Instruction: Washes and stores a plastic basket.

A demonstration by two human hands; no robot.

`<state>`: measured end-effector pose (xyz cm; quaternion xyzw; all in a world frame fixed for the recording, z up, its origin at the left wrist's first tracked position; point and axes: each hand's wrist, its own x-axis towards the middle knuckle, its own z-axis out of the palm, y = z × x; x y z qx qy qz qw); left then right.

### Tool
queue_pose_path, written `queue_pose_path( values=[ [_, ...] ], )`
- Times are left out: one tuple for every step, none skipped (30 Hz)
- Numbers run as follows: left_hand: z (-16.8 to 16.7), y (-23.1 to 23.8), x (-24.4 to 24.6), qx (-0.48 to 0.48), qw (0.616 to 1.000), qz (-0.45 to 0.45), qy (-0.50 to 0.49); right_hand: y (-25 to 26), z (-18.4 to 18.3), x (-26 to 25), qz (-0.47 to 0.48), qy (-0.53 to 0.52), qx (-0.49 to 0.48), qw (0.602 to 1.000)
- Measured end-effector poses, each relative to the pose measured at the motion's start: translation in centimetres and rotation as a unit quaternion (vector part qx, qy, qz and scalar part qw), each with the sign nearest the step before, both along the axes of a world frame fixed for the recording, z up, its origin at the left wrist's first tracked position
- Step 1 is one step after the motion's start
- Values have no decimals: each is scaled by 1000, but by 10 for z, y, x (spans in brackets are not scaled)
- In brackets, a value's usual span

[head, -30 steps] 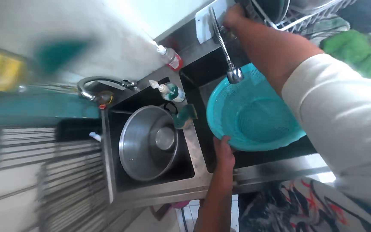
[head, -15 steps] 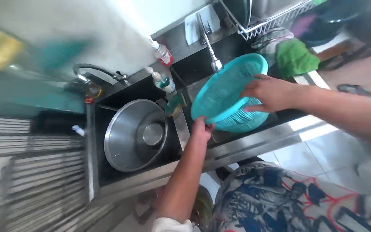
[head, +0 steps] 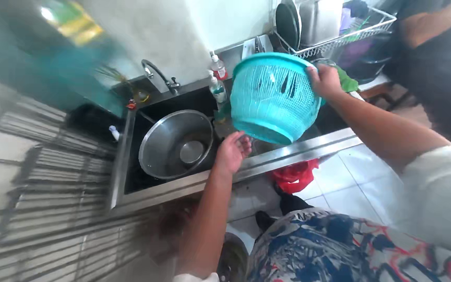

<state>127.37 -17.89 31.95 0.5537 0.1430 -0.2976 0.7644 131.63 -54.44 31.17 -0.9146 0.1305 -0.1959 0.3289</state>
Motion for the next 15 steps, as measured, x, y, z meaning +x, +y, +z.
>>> queue_pose_path(
  values=[
    [-3, 13, -10, -2, 1000, -1, -6, 0, 2, -4, -22, -5, 16, 1000],
    [-6, 26, -21, -3, 1000, 3, -8, -2, 3, -7, -41, -13, 31, 999],
    [-11, 39, -32, -5, 1000, 10, -12, -3, 3, -10, -56, -20, 47, 997],
    [-16, 52, -42, -8, 1000, 18, -17, -4, 3, -13, -71, -29, 59, 995],
    [-22, 63, -52, -9, 999, 31, -17, -6, 4, -15, -86, -32, 70, 993],
    [-27, 74, -63, -8, 999, 46, -14, -7, 6, -18, -102, -28, 80, 991],
    [-32, 83, -73, -3, 998, 56, -12, -7, 8, -20, -116, -23, 86, 989],
    [-37, 91, -83, 3, 998, 67, -11, -6, 10, -23, -129, -14, 91, 987],
    [-41, 96, -93, 11, 997, 78, -11, -5, 11, -25, -141, -7, 100, 985],
    [-45, 99, -102, 17, 996, 85, -10, -3, 11, -27, -149, -1, 117, 982],
    [-49, 100, -110, 25, 996, 89, -8, 1, 11, -29, -154, 5, 138, 978],
    [-52, 99, -117, 34, 995, 92, -7, 8, 12, -32, -156, 6, 166, 974],
    [-55, 95, -122, 43, 995, 90, -6, 14, 12, -37, -158, 4, 195, 968],
    [-56, 88, -127, 52, 995, 86, -7, 20, 12, -40, -164, 5, 221, 961],
    [-57, 80, -130, 61, 995, 80, -12, 25, 12, -44, -172, 7, 245, 954]
  ],
)
